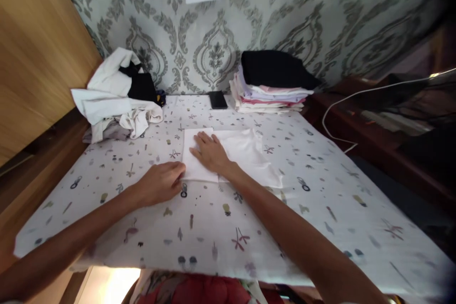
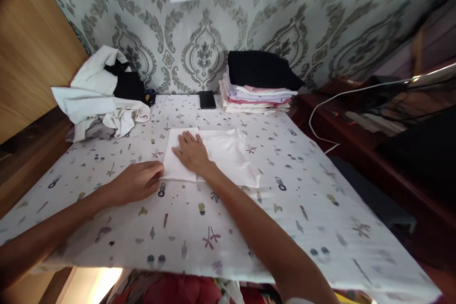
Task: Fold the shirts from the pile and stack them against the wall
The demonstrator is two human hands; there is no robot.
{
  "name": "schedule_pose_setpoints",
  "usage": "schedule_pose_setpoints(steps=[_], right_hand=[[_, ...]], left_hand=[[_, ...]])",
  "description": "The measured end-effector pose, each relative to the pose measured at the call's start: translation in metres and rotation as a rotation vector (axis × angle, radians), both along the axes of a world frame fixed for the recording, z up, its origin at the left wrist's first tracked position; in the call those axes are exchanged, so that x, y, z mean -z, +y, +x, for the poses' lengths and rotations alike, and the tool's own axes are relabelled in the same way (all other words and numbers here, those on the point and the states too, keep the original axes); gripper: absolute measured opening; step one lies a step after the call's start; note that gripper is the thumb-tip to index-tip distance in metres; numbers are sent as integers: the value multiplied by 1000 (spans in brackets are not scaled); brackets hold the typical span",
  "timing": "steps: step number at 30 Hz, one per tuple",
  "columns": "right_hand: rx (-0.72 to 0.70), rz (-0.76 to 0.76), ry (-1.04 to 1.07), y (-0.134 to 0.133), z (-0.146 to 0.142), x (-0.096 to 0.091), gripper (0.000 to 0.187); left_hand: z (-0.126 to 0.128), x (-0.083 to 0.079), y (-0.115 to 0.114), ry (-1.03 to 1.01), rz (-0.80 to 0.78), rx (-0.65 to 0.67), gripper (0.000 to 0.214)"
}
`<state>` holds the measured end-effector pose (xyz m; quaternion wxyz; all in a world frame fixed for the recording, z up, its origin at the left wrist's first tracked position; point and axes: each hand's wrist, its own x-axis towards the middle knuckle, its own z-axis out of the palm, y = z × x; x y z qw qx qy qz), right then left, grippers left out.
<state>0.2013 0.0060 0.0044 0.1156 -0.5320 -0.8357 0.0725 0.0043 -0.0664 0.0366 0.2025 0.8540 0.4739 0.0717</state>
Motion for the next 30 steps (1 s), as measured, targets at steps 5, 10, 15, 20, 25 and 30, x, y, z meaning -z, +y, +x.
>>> schedule_pose_setpoints(steps=[5, 10, 15, 20, 25, 30], right_hand=[[-11, 101, 6, -41, -12, -23, 42], [-165, 58, 39, -93, -17, -27, 53], [80, 5, 465, -68, 13, -26, 60], [472, -57, 668, -24, 31, -8, 66], [555, -20, 731, -20, 25, 13, 70], [480, -16, 1107, -12, 31, 7, 71]], left_hand=[[-4, -11, 54, -396, -292, -384, 24], [17, -9, 110, -671, -493, -710, 33], [32, -5, 117, -689, -628, -642, 37], [37, 1, 98, -701, -743, -604, 41], [51, -6, 83, -878, -703, -541, 53], [97, -44, 84, -907, -621, -364, 47]])
